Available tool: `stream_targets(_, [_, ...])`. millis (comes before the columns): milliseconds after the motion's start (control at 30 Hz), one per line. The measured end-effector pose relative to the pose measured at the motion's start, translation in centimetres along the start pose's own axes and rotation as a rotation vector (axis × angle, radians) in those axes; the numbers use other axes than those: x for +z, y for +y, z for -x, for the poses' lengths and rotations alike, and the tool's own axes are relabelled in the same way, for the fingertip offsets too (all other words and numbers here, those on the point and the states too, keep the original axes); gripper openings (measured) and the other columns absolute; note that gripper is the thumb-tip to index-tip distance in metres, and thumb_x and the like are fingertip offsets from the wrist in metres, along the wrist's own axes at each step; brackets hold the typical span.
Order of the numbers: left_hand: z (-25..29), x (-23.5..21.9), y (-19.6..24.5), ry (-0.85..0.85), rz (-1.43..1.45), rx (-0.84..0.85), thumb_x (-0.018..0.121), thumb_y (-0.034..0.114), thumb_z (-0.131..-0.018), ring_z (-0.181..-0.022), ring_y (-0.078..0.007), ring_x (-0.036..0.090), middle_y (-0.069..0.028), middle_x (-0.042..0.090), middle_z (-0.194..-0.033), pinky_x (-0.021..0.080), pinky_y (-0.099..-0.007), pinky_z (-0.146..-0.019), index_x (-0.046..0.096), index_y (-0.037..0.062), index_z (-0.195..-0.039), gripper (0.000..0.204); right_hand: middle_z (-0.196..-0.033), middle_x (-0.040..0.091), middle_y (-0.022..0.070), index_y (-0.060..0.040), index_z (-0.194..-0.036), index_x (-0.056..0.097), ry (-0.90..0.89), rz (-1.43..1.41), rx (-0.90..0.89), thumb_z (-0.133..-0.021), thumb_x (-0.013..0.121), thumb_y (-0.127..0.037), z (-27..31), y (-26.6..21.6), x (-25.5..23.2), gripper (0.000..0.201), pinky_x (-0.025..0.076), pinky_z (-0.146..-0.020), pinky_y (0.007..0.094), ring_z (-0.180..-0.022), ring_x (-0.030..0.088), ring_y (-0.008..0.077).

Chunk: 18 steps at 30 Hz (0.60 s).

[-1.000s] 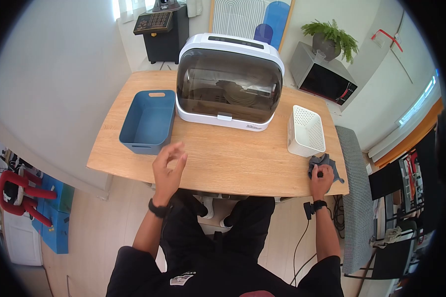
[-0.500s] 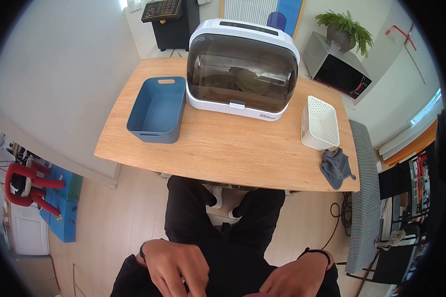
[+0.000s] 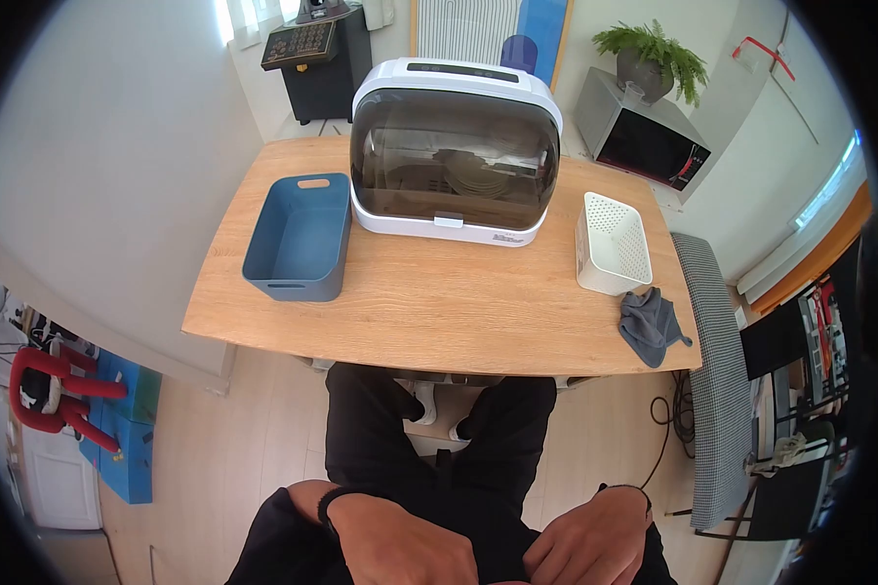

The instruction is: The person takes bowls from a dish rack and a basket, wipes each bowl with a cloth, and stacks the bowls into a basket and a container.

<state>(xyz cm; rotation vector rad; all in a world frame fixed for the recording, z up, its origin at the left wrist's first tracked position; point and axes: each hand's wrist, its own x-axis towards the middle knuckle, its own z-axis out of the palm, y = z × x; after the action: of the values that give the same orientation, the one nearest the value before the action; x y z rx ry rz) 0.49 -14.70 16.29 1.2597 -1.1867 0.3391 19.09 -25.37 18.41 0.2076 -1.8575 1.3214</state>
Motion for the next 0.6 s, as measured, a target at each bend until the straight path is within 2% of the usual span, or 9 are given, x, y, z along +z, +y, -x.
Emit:
stream_targets(67, [0.1, -0.1, 0.1, 0.003, -0.019, 0.019, 0.071, 0.021, -0.096, -0.064, -0.0267, 0.064, -0.0109, 0.068, -0.081, 0.052, -0.0341, -0.055, 0.074, 0.0066, -0.095, 0.014, -0.089, 0.07, 0.0072, -0.0102, -0.102, 0.07, 0.091, 0.031, 0.006, -0.099, 0.066, -0.024, 0.5, -0.4, 0.2, 0.014, 0.036, -0.055, 0.036, -0.066, 0.058, 0.0244])
stream_targets(133, [0.6, -0.1, 0.4, 0.078, 0.002, 0.001, 0.069, 0.019, -0.097, -0.064, -0.0273, 0.065, -0.0133, 0.069, -0.085, 0.052, -0.0331, -0.054, 0.072, 0.0034, -0.102, 0.017, -0.087, 0.068, 0.0056, -0.0126, -0.099, 0.068, 0.123, 0.097, 0.029, -0.099, 0.066, -0.027, 0.8, -0.7, 0.1, 0.014, 0.038, -0.058, 0.0362, -0.066, 0.057, 0.0236])
stream_targets(200, [0.9, -0.7, 1.3, 0.032, 0.001, -0.046, 0.069, 0.019, -0.097, -0.065, -0.0272, 0.065, -0.0146, 0.069, -0.088, 0.052, -0.0329, -0.053, 0.071, 0.0021, -0.104, 0.019, -0.085, 0.067, 0.0041, -0.0149, -0.095, 0.066, 0.158, 0.159, 0.054, -0.099, 0.066, -0.03, 1.4, -1.0, 0.3, 0.016, 0.04, -0.06, 0.0364, -0.065, 0.056, 0.0229])
stream_targets(267, [0.7, -1.1, 1.7, -0.01, -0.007, -0.092, 0.068, 0.019, -0.097, -0.065, -0.0271, 0.065, -0.0159, 0.07, -0.091, 0.051, -0.0328, -0.053, 0.07, 0.0008, -0.107, 0.02, -0.091, 0.069, 0.0046, -0.0153, -0.101, 0.067, 0.229, 0.459, 0.103, -0.098, 0.066, -0.031, 2.2, -0.9, 0.7, 0.016, 0.039, -0.063, 0.0354, -0.068, 0.056, 0.0234])
stream_targets(300, [0.4, -0.9, 1.9, 0.058, -0.051, -0.097, 0.068, 0.019, -0.098, -0.063, -0.0254, 0.064, -0.0158, 0.07, -0.09, 0.049, -0.0313, -0.051, 0.07, 0.0009, -0.106, 0.02, -0.077, 0.069, 0.009, -0.0039, -0.089, 0.063, 0.37, 0.489, 0.053, -0.101, 0.064, -0.016, 1.3, -1.2, 1.0, 0.017, 0.048, -0.058, 0.0347, -0.052, 0.053, 0.0209])
stream_targets(467, [-0.2, -2.4, 3.6, 0.177, -0.289, -0.155, 0.071, 0.016, -0.095, -0.053, -0.0187, 0.057, -0.0128, 0.07, -0.084, 0.042, -0.0274, -0.045, 0.07, 0.0024, -0.103, 0.016, -0.078, 0.071, 0.0115, -0.0071, -0.09, 0.054, 0.61, 0.54, -0.012, -0.105, 0.056, -0.015, 2.6, -0.3, 1.6, 0.017, 0.054, -0.065, 0.0373, -0.055, 0.056, 0.0209])
stream_targets(533, [0.2, -2.3, 3.8, 0.387, -0.385, -0.097, 0.072, 0.013, -0.093, -0.048, -0.0151, 0.052, -0.0084, 0.068, -0.079, 0.037, -0.0252, -0.042, 0.071, 0.007, -0.101, 0.01, -0.082, 0.073, 0.0149, -0.0083, -0.085, 0.05, 0.68, 0.34, -0.149, -0.104, 0.055, -0.011, 1.9, 0.3, 0.9, 0.019, 0.055, -0.064, 0.0382, -0.055, 0.058, 0.0225])
stream_targets(567, [0.9, -2.1, 4.3, 0.392, -0.315, -0.113, 0.074, 0.003, -0.088, -0.064, -0.0215, 0.061, -0.0159, 0.07, -0.101, 0.056, -0.034, -0.06, 0.07, 0.0005, -0.097, 0.01, -0.082, 0.073, 0.0149, -0.0083, -0.085, 0.05, 0.734, 0.315, -0.136, -0.104, 0.055, -0.011, 1.8, 0.5, 1.2, 0.019, 0.055, -0.064, 0.0382, -0.055, 0.058, 0.0225])
stream_targets(600, [1.0, -1.7, 4.1, 0.423, -0.278, -0.132, 0.074, 0.003, -0.088, -0.064, -0.0215, 0.061, -0.0159, 0.07, -0.101, 0.056, -0.034, -0.06, 0.07, 0.0005, -0.097, 0.01, -0.084, 0.074, 0.0158, -0.0084, -0.084, 0.049, 0.753, 0.267, -0.14, -0.103, 0.053, -0.009, 1.6, 0.6, 1.2, 0.02, 0.056, -0.065, 0.0386, -0.056, 0.059, 0.0227])
